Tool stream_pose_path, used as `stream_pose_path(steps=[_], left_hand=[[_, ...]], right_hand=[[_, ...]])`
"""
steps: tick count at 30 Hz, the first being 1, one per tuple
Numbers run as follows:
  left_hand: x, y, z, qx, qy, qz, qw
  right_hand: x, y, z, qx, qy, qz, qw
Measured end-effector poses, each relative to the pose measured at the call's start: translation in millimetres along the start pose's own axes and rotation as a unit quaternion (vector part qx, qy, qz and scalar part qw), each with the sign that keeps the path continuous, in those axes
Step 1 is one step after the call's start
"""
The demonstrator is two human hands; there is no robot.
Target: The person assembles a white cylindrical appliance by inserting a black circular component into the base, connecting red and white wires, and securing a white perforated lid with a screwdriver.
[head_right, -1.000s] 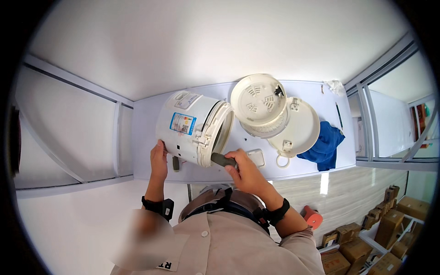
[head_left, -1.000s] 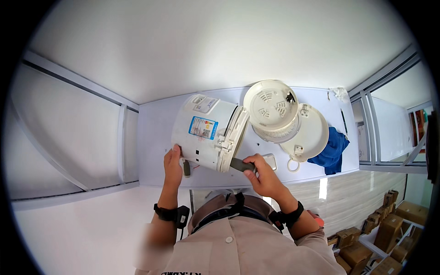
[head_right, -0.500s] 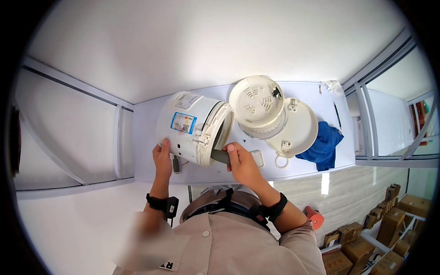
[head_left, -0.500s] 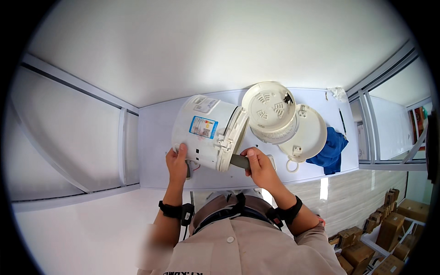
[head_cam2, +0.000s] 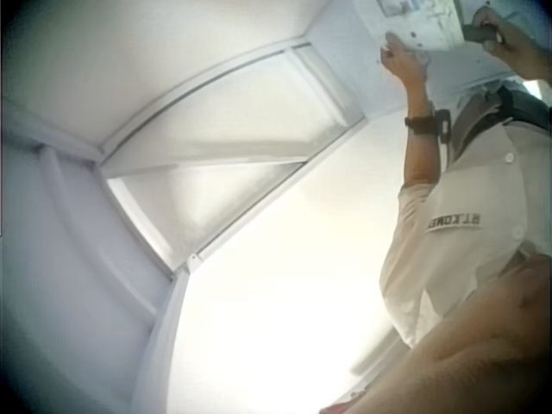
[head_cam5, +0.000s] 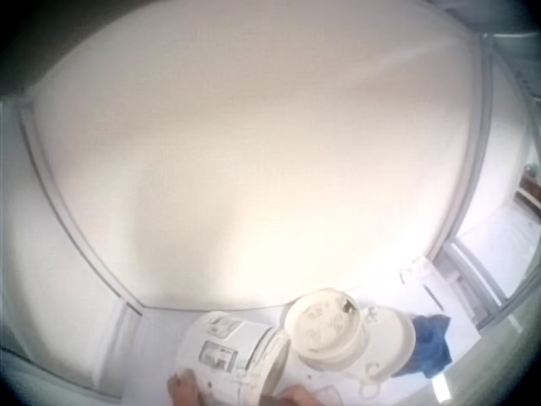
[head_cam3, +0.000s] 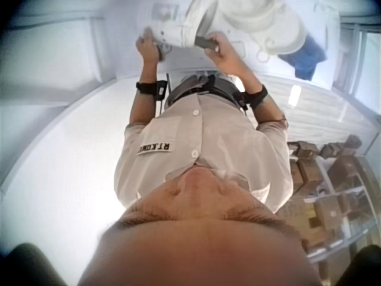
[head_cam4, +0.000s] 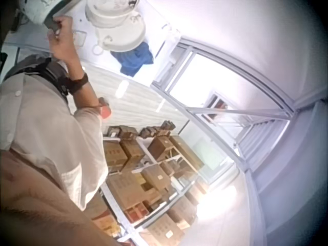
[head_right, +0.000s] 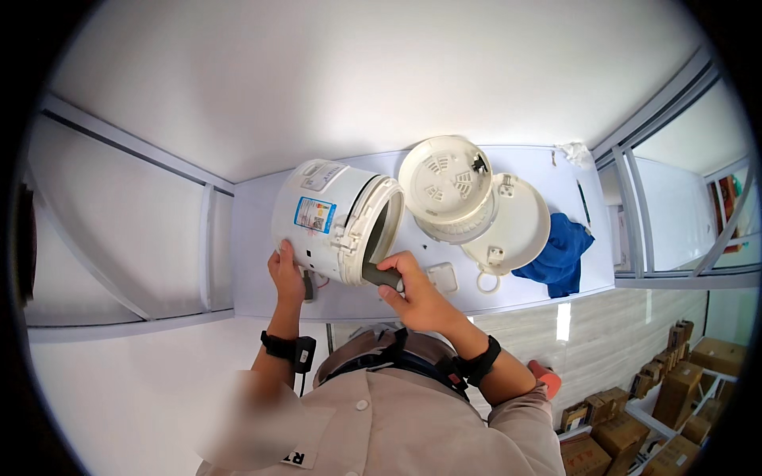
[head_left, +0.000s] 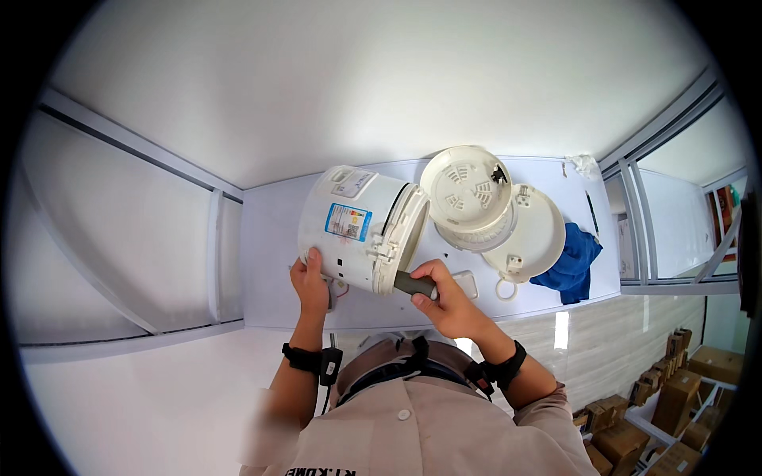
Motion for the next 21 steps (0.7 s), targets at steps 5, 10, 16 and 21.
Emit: stream_pose_path(steps=[5,10,16,21], left_hand=[[5.9,2.9,5.4,-0.051,-0.139,-0.016,0.989],[26.7,-2.1,14.6,-0.088,-0.274,-0.028,0.957],[31.8,-8.4,-5.9,-0.169,-0.349,-0.129,0.913],[55.1,-24.1,-11.4,-0.221,-0.356,-0.146,0.896]], right_hand=[[0.7,15.4,-38.1,-0.207,-0.149,0.060,0.965],[4.8,27.1,-72.5,-0.191,-0.199,0.084,0.958],[20.5,35.4,-77.1,-0.231,-0.208,0.083,0.947],[26.1,51.9,-61.0,-0.311,-0.243,0.118,0.911]])
Point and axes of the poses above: each hand's wrist, its own y-axis towards the middle knuckle, its own x-axis out of the palm, z = x × y, the point moved 1 cm from there along y, towards the middle knuckle, and after that the axes turned 3 degrees about -y, right-handed, at the moved point
